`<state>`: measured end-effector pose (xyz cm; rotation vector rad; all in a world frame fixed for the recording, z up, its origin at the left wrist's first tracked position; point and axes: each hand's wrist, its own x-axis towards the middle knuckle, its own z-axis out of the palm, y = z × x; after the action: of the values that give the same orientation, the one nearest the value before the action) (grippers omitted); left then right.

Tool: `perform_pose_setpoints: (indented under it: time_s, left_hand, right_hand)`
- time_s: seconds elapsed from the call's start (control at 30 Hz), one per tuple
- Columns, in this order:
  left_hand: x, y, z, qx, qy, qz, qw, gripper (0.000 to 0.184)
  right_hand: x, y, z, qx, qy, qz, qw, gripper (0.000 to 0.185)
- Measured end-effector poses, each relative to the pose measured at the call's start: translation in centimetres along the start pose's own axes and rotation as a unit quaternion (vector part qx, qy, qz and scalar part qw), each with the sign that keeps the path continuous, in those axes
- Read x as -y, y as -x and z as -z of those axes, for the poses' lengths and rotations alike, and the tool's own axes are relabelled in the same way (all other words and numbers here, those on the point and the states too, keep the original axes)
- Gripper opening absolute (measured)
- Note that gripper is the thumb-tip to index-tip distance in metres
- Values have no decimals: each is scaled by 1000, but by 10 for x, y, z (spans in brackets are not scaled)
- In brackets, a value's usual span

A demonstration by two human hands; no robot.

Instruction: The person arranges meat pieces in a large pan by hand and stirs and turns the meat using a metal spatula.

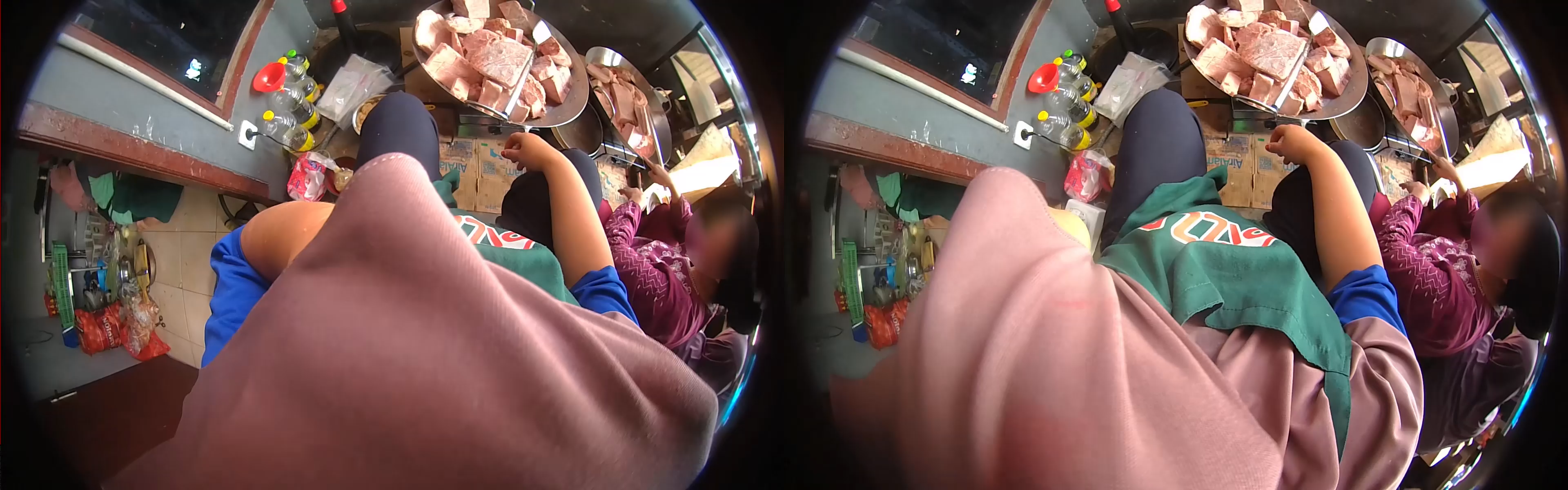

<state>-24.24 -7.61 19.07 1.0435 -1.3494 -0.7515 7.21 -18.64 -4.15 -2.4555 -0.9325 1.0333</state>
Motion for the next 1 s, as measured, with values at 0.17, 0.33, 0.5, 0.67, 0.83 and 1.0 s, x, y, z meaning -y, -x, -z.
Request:
perform_pose_setpoints:
  time_s: [0.17, 0.33, 0.5, 0.67, 0.83, 1.0]
  left_hand:
    - [-6, 6, -2, -5, -8, 14, 1000, 48]
    - [-10, 15, -5, -12, -16, 31, 999, 49]
    - [-16, 27, -7, -16, -4, 39, 999, 49]
    - [-15, 22, -8, -1, -3, 32, 999, 50]
    - [-13, 14, -4, 15, 2, 30, 999, 51]
    - [-15, 16, 3, 10, -1, 38, 999, 52]
  right_hand:
    - [-1, 0, -1, 0, -1, 2, 1000, 29]
    - [9, 6, 1, 13, 3, -8, 1000, 29]
    - [-2, -3, -2, 3, 4, 22, 1000, 30]
    - [0, 2, -1, 3, -4, 7, 1000, 30]
    - [-1, 0, -2, 2, -7, 0, 1000, 30]
    - [-1, 2, -3, -2, 7, 16, 1000, 31]
